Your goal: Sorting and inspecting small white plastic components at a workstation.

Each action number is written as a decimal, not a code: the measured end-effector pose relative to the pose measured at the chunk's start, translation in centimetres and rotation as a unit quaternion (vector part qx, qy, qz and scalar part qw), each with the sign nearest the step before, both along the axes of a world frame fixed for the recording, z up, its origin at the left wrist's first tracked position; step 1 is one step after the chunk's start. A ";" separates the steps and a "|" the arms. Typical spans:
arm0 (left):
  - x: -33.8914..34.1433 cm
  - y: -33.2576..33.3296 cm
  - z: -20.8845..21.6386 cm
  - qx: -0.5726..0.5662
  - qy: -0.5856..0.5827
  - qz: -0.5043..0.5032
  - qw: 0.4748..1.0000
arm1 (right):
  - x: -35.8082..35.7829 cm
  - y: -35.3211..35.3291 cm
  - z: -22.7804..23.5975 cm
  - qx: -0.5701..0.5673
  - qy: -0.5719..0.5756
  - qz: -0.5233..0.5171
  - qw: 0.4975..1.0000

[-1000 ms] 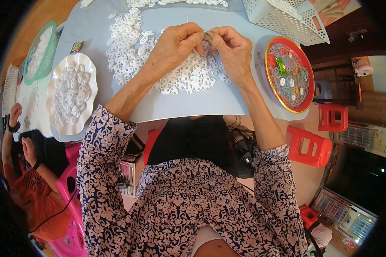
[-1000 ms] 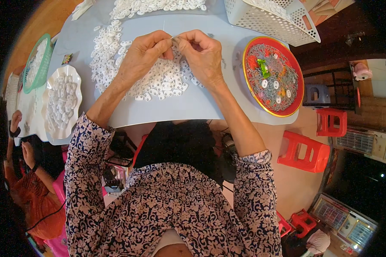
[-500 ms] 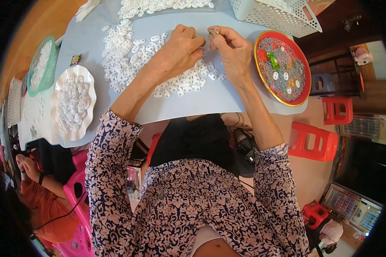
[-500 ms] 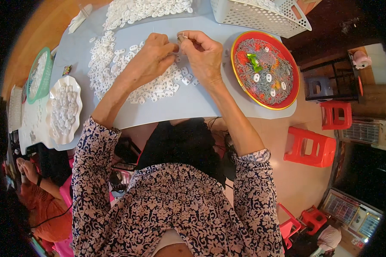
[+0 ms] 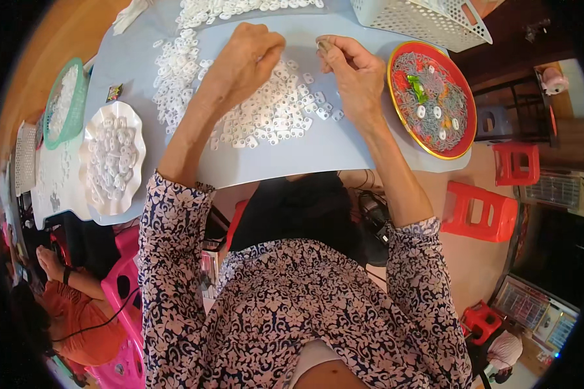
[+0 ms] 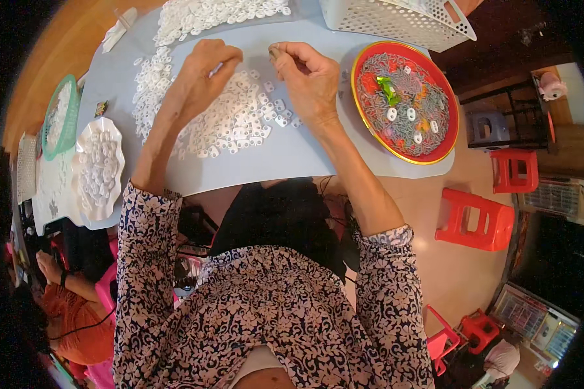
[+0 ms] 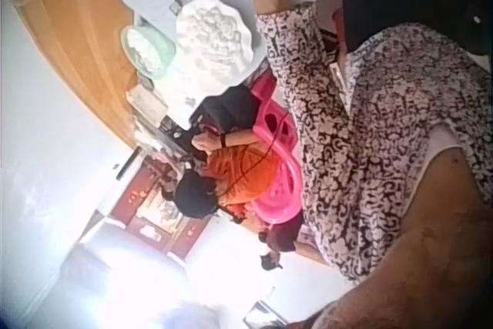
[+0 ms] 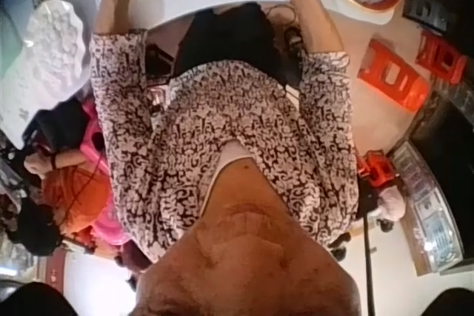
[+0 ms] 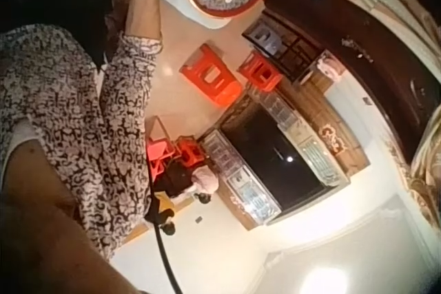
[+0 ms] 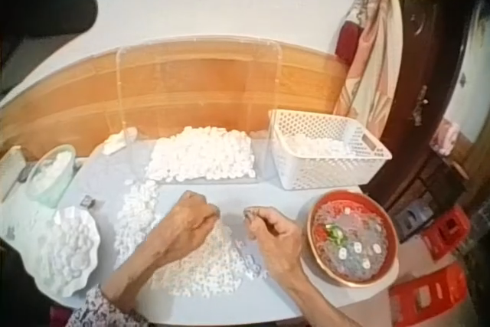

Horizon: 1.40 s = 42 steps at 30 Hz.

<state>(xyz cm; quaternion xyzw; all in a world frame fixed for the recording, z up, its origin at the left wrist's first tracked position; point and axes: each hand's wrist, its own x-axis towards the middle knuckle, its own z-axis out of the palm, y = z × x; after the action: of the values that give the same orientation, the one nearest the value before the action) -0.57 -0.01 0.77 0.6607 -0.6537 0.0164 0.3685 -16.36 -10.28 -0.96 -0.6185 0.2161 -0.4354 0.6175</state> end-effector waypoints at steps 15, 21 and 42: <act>0.8 0.2 0.1 0.043 -0.044 0.003 0.998 | -0.1 -0.2 -0.1 -0.013 0.021 0.016 1.000; -0.5 -1.7 -1.3 -0.007 -0.073 -0.022 0.997 | -0.3 0.0 0.2 -0.017 0.029 0.014 0.999; 0.1 0.5 -0.1 0.082 0.100 -0.020 0.991 | -0.3 0.1 0.3 -0.021 0.041 0.046 0.998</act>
<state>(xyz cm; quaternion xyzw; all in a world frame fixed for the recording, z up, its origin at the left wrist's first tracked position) -0.52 0.51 0.63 0.6736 -0.6257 -0.1110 0.3773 -16.65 -10.18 -0.68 -0.6582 0.2032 -0.3850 0.6142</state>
